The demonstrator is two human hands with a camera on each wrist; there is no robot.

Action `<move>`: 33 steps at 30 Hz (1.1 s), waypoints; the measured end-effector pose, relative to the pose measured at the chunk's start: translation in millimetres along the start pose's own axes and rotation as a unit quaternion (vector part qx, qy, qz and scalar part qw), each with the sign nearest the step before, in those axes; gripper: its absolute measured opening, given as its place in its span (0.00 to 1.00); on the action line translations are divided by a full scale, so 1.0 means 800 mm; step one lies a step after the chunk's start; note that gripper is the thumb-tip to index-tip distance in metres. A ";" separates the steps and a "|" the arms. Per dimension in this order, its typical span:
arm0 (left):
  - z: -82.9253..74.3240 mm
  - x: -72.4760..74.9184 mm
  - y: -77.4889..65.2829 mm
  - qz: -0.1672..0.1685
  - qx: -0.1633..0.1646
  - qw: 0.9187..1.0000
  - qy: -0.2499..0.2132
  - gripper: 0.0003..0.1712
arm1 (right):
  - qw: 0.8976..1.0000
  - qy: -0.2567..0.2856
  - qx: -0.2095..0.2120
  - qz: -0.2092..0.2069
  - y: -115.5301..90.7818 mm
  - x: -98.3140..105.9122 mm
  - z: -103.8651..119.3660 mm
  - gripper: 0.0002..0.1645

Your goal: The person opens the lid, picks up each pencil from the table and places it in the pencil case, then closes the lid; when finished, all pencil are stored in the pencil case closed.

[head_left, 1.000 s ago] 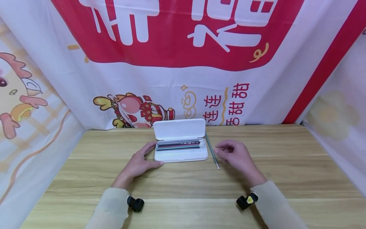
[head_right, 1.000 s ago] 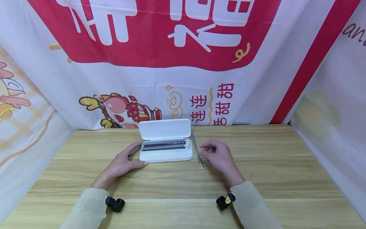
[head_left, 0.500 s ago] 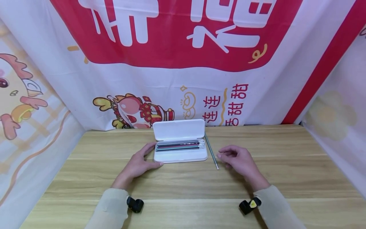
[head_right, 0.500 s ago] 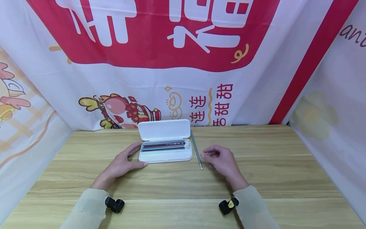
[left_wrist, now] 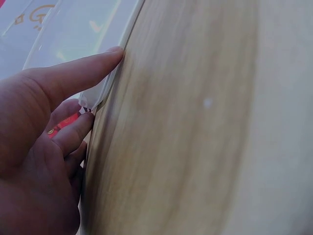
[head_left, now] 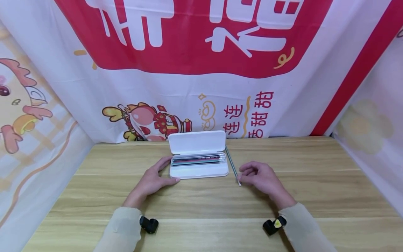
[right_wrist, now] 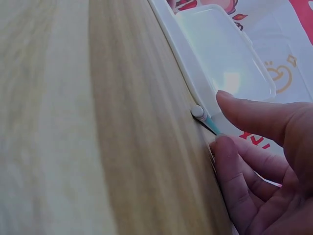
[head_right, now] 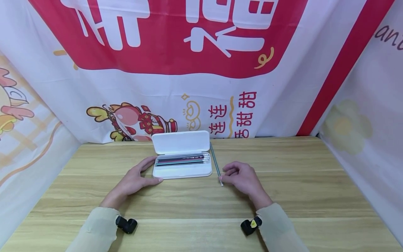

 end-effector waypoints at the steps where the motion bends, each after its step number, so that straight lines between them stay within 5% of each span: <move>1: 0.000 0.000 0.000 0.000 0.000 1.000 0.001 0.52 | 1.000 -0.006 -0.002 0.002 0.000 0.000 0.000 0.26; 14: -0.002 0.000 -0.001 0.001 0.001 1.000 0.004 0.52 | 0.999 -0.047 0.021 0.012 -0.002 -0.002 0.006 0.27; 33: -0.001 0.000 0.000 0.002 0.003 1.000 0.005 0.52 | 0.993 -0.113 0.019 -0.021 -0.002 -0.008 0.013 0.12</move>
Point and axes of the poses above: each hand's wrist, its own y-axis towards the middle knuckle, its own x-axis out of the back of the hand, z = x × y, the point moved 1 cm from there along y, towards the middle knuckle, and after that the axes turned 1 degree about y, right-handed, at the moved point
